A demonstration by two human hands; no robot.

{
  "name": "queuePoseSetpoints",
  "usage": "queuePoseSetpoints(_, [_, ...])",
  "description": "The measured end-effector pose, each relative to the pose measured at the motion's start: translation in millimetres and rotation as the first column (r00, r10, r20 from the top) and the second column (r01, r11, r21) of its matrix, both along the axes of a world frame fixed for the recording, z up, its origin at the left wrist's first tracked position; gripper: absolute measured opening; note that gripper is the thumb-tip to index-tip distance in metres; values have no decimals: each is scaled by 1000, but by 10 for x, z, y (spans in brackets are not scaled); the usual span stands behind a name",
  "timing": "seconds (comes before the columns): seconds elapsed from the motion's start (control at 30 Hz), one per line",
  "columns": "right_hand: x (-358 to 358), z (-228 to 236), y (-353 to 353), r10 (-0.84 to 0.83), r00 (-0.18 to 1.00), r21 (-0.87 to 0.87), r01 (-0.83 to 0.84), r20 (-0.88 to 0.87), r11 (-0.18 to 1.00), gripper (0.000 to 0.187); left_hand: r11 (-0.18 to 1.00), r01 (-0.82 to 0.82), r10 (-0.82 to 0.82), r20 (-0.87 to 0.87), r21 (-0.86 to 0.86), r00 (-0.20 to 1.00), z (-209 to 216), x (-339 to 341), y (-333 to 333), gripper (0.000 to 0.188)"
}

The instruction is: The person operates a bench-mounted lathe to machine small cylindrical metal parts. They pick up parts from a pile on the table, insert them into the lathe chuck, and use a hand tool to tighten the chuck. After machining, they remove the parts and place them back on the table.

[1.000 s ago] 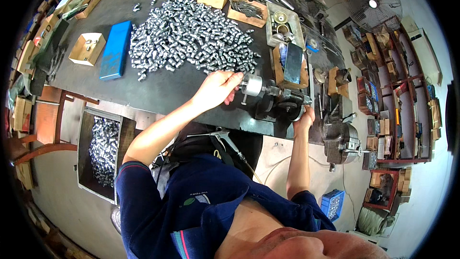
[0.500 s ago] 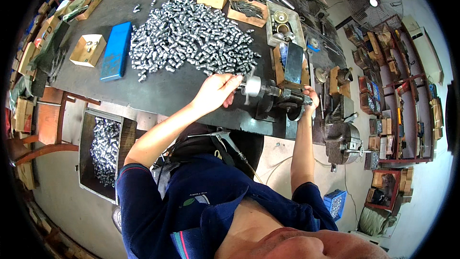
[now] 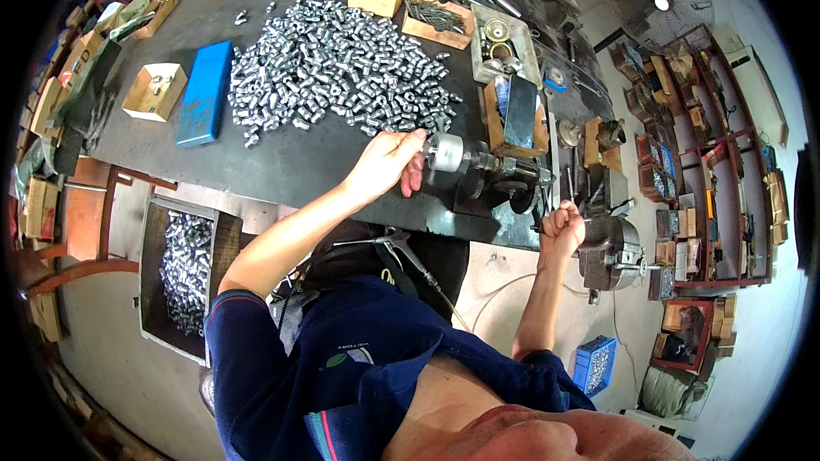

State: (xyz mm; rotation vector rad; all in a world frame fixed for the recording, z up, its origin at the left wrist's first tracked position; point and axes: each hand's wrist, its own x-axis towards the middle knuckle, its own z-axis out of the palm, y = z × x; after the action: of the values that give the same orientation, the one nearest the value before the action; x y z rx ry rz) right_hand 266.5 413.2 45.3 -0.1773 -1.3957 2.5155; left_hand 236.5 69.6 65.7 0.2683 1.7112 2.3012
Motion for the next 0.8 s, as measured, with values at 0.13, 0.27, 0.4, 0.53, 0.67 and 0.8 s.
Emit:
queuePoseSetpoints(0.13, [-17,111,-38,5,997,42,-2,-73,999,14,1000,-18,19,7,-13,1000,7,-34,3,44])
queuePoseSetpoints(0.27, [-10,-48,0,29,996,37,-26,-83,999,14,999,-53,53,25,-1,998,58,16,13,42])
queuePoseSetpoints(0.4, [-108,-389,-41,-95,995,18,95,42,995,17,987,-67,71,28,-145,997,91,27,19,42])
queuePoseSetpoints(0.53, [-588,-788,134,-206,944,2,213,259,977,12,989,-69,77,58,-127,995,124,5,32,42])
queuePoseSetpoints(0.67, [-1152,-677,225,-173,985,611,122,25,782,10,996,-69,74,81,-62,994,139,4,19,42])
queuePoseSetpoints(0.8, [-1114,67,-210,-163,986,341,145,26,929,15,991,-33,41,55,-133,998,129,-16,-64,40])
